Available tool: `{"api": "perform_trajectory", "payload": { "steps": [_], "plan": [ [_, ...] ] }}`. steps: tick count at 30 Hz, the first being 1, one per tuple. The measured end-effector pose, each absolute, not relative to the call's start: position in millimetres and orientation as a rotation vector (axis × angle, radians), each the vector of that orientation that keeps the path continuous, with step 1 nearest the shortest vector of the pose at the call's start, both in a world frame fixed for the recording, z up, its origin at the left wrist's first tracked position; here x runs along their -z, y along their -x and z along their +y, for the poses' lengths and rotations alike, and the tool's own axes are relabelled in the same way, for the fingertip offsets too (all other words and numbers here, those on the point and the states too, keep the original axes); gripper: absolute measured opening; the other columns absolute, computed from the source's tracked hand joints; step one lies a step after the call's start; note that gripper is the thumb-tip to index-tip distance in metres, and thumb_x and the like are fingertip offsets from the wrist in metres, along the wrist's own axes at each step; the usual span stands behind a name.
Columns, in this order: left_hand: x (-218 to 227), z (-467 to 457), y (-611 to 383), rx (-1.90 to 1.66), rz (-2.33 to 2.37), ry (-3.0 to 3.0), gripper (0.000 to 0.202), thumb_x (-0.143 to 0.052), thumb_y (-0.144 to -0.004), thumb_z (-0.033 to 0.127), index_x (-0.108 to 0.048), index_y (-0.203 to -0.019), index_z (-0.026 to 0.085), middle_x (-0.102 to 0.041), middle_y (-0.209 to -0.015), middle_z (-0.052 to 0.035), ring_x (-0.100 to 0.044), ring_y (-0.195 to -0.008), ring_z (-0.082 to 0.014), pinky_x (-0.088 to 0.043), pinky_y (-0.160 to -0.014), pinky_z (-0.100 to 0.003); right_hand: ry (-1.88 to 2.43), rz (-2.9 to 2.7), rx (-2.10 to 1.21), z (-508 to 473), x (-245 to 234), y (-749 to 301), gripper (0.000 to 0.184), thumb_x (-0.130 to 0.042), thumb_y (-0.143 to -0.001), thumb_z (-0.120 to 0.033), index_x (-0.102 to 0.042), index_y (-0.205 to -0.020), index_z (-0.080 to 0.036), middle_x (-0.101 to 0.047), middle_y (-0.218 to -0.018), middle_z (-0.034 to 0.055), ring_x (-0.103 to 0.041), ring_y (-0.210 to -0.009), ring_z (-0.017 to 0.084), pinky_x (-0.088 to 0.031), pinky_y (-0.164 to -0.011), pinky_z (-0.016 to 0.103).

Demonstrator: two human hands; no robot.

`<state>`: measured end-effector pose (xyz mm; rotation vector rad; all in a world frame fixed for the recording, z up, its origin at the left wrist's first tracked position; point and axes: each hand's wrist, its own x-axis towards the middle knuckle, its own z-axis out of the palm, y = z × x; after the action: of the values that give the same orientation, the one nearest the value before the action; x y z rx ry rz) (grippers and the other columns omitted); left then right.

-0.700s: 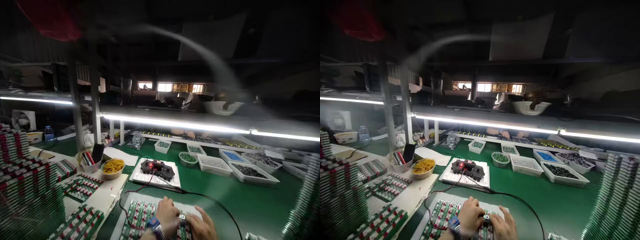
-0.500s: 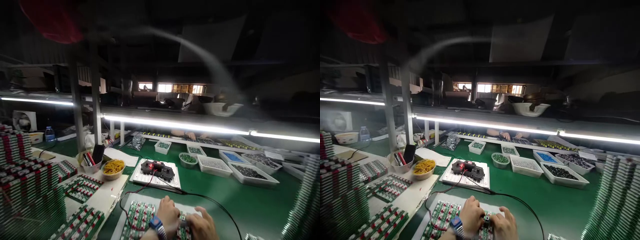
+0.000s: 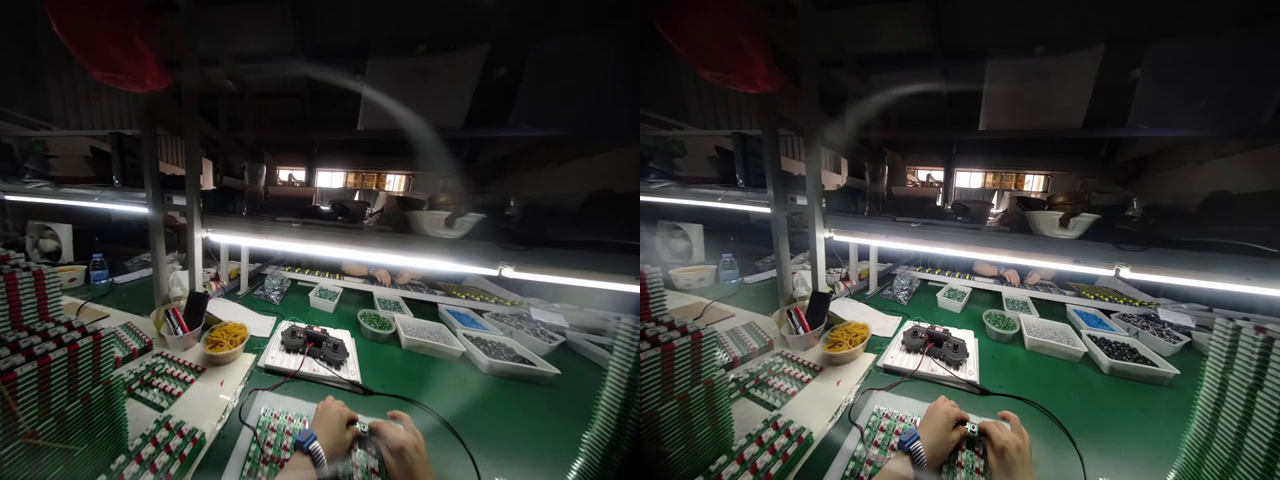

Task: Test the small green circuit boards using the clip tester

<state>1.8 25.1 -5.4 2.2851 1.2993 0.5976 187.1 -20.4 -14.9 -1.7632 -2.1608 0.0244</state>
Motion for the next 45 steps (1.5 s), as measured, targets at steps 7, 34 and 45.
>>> {"api": "perform_trajectory", "payload": {
  "steps": [7,34,45],
  "plan": [
    [14,26,-2,-0.61,1.265,-2.349,0.022,-0.062,-0.082,0.029,-0.075,-0.099,0.028,-0.074,-0.093,-0.0031,-0.061,-0.091,-0.0237,-0.043,-0.082,-0.033,1.717,-2.176,0.011,-20,21,-193,0.03,-0.042,-0.09,-0.019,-0.067,-0.097,-0.034,-0.072,-0.097,-0.0066,-0.051,-0.113,0.031,-0.04,-0.092,0.046],
    [12,26,-2,-0.511,1.336,-2.308,0.024,-0.058,-0.084,0.033,-0.074,-0.102,0.028,-0.064,-0.099,-0.0038,-0.054,-0.1,-0.0218,-0.042,-0.084,-0.03,1.596,-2.183,0.053,-23,23,-192,0.026,-0.049,-0.086,-0.015,-0.067,-0.091,-0.033,-0.072,-0.095,-0.0052,-0.053,-0.111,0.029,-0.042,-0.09,0.042],
    [35,38,-2,-0.511,1.155,-2.394,0.028,-0.048,-0.088,0.021,-0.071,-0.103,0.024,-0.065,-0.097,-0.0052,-0.057,-0.096,-0.0229,-0.042,-0.088,-0.032,1.731,-1.982,0.467,-8,60,-178,0.014,-0.06,-0.075,-0.016,-0.064,-0.077,-0.029,-0.071,-0.076,-0.007,-0.061,-0.098,0.023,-0.047,-0.089,0.037]
  ]
}}
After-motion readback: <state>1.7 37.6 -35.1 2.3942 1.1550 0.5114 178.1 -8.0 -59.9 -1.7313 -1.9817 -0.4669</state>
